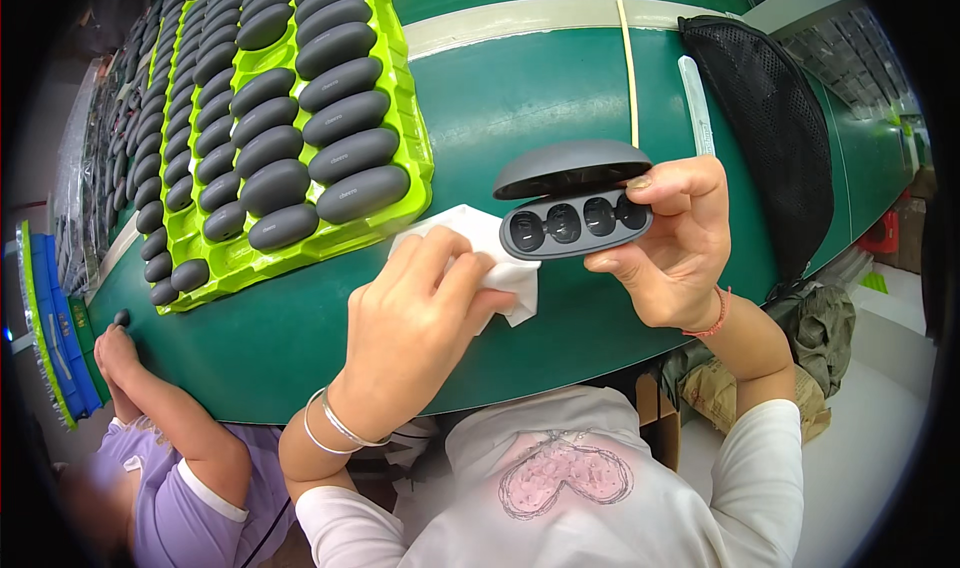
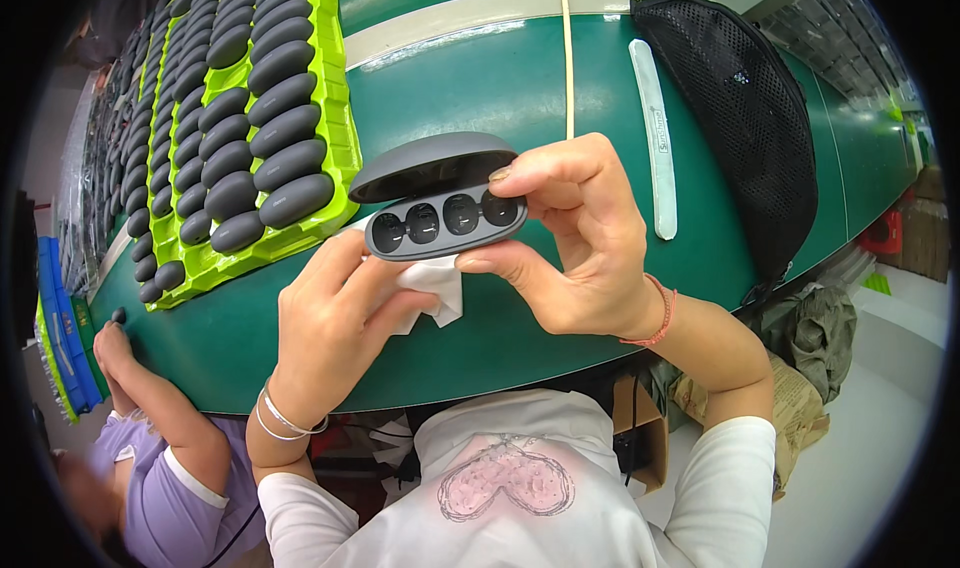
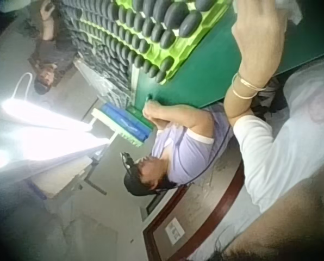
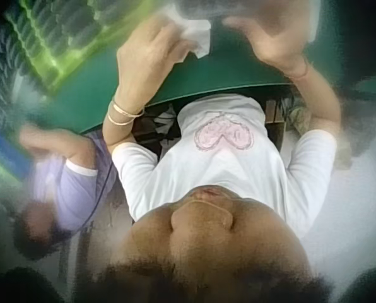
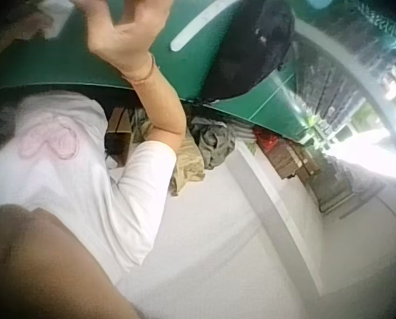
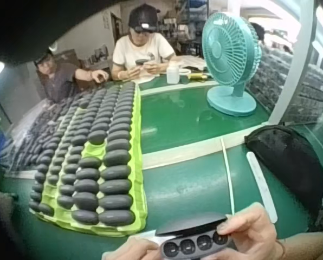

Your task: The person assembles small grey electronic cases by inserting a battery pack into the base, closing the lid, and wiping the exterior with a white cloth. They repeat this process for multiple units, placing finished cases into a green tray.

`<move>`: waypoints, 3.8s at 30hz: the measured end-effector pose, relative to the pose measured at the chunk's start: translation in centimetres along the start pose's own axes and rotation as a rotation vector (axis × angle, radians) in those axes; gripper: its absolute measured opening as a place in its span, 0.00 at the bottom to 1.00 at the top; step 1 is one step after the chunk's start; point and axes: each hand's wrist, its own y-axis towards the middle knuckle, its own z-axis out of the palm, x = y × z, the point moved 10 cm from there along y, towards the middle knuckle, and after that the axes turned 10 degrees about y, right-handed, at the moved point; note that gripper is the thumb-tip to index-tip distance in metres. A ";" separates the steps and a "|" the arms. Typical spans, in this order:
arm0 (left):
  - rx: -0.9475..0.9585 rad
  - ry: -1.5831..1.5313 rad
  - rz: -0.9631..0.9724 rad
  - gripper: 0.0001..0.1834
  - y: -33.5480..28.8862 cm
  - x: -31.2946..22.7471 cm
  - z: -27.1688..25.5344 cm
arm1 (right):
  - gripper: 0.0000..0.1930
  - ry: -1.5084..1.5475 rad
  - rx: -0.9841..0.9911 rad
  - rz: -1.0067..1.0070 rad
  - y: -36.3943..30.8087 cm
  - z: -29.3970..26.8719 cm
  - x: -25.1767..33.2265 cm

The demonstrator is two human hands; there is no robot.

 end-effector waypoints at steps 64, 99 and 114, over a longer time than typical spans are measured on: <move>-0.614 0.057 0.245 0.22 -2.2 -1.5 -6.7 | 0.20 0.428 0.045 0.240 -0.4 0.5 -1.5; -0.360 -0.262 0.555 0.13 -2.6 -5.7 -3.4 | 0.29 0.081 -0.003 -0.021 -0.2 0.3 0.2; -0.334 -0.576 -0.018 0.37 -0.4 1.1 -2.5 | 0.38 0.266 0.068 0.246 -0.6 2.0 -1.5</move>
